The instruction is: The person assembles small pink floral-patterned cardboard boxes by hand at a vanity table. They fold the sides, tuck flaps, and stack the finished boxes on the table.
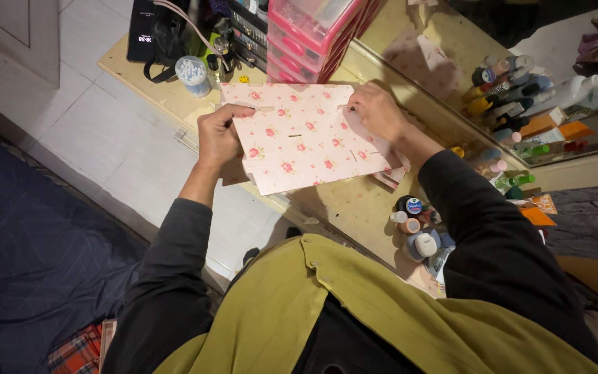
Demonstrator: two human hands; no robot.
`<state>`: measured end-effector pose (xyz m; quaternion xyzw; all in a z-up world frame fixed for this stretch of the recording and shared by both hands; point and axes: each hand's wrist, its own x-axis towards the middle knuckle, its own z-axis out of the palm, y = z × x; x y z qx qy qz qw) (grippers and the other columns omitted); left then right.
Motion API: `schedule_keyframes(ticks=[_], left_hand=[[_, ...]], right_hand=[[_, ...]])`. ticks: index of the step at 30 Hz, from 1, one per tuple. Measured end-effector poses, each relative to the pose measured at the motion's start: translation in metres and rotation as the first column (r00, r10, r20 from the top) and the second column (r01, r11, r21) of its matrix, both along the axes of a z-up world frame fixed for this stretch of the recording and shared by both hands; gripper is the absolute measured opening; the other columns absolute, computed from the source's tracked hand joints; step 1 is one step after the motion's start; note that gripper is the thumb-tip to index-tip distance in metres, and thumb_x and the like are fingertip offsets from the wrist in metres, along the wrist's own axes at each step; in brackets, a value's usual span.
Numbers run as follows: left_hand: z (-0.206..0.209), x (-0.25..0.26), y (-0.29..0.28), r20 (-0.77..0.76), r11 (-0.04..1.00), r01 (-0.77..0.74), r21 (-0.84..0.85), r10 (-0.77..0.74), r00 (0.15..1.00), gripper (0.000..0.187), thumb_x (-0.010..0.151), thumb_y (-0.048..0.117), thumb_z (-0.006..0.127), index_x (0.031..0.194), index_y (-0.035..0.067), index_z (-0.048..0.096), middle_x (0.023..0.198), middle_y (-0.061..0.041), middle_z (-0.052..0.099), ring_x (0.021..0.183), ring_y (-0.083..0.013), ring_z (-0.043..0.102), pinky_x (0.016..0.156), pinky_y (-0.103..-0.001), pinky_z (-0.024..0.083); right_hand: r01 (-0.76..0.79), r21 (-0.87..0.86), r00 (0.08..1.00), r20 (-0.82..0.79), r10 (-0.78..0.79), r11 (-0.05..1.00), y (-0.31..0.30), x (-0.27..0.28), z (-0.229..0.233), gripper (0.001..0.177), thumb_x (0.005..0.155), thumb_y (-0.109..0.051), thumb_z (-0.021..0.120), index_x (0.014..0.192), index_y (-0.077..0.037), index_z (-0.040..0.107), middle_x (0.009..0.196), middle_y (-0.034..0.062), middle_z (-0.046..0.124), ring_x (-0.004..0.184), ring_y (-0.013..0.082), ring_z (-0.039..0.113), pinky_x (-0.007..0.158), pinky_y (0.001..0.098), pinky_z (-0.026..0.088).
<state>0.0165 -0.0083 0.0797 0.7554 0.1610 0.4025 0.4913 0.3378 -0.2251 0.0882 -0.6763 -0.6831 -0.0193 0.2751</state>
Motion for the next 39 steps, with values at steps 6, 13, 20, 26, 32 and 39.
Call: schedule_keyframes(ticks=[6, 13, 20, 26, 32, 39], left_hand=[[-0.006, 0.001, 0.000, 0.007, 0.998, -0.019, 0.056, 0.018, 1.000, 0.023, 0.091, -0.011, 0.062, 0.104, 0.002, 0.077, 0.092, -0.008, 0.079, 0.080, -0.0093, 0.071, 0.075, -0.024, 0.056], [-0.029, -0.009, 0.006, -0.054, 0.983, -0.085, -0.161, 0.077, 0.996, 0.022, 0.091, -0.010, 0.064, 0.103, 0.002, 0.077, 0.090, -0.005, 0.077, 0.078, -0.0074, 0.067, 0.074, -0.024, 0.056], [-0.086, -0.030, 0.024, -0.071, 0.922, -0.158, -0.353, 0.142, 0.987, 0.028, 0.084, -0.016, 0.064, 0.104, 0.000, 0.074, 0.098, -0.006, 0.074, 0.085, -0.0106, 0.066, 0.077, -0.025, 0.056], [-0.143, -0.032, 0.032, 0.050, 0.733, -0.098, -0.673, 0.177, 0.983, 0.012, 0.092, -0.012, 0.067, 0.097, -0.003, 0.073, 0.094, -0.006, 0.073, 0.084, -0.0121, 0.065, 0.077, -0.025, 0.054], [-0.178, -0.030, 0.035, 0.018, 0.602, -0.080, -0.794, 0.155, 0.988, 0.014, 0.091, -0.011, 0.064, 0.096, -0.002, 0.074, 0.093, -0.004, 0.073, 0.082, -0.0118, 0.064, 0.074, -0.025, 0.055], [-0.185, -0.022, 0.046, -0.020, 0.525, -0.066, -0.849, 0.093, 0.995, 0.013, 0.094, -0.008, 0.064, 0.094, 0.001, 0.073, 0.085, -0.004, 0.068, 0.063, -0.0137, 0.050, 0.050, -0.028, 0.034]], right_hand=[[0.084, -0.103, 0.956, -0.272, -0.109, 0.991, 0.012, 0.010, -0.019, 0.016, 0.083, 0.007, 0.070, 0.093, -0.004, 0.075, 0.098, 0.0100, 0.070, 0.098, 0.0275, 0.065, 0.087, 0.0365, 0.054], [0.085, -0.422, 0.698, -0.621, -0.355, 0.903, 0.000, 0.019, 0.003, 0.029, 0.088, 0.005, 0.061, 0.108, -0.006, 0.078, 0.118, 0.0037, 0.073, 0.098, 0.0169, 0.065, 0.085, 0.0301, 0.055], [0.076, -0.605, 0.549, -0.638, -0.540, 0.793, -0.025, 0.047, -0.025, 0.035, 0.098, -0.003, 0.052, 0.129, -0.009, 0.067, 0.120, 0.0109, 0.073, 0.107, 0.0232, 0.068, 0.083, 0.0364, 0.055], [-0.239, -0.521, 0.083, -0.852, -0.517, 0.820, -0.056, 0.013, -0.107, 0.044, 0.098, -0.011, 0.052, 0.141, -0.014, 0.051, 0.121, 0.0111, 0.069, 0.107, 0.0270, 0.070, 0.089, 0.0403, 0.059], [0.060, -0.607, 0.281, -0.752, -0.596, 0.793, -0.062, -0.035, -0.155, 0.061, 0.082, -0.001, 0.065, 0.142, -0.009, 0.057, 0.107, 0.0057, 0.060, 0.090, 0.0178, 0.060, 0.070, 0.0376, 0.052], [0.163, -0.435, 0.365, -0.807, -0.464, 0.886, -0.053, -0.046, -0.173, 0.056, 0.073, 0.007, 0.063, 0.128, 0.002, 0.066, 0.101, 0.0066, 0.071, 0.087, 0.0166, 0.064, 0.071, 0.0293, 0.051]])
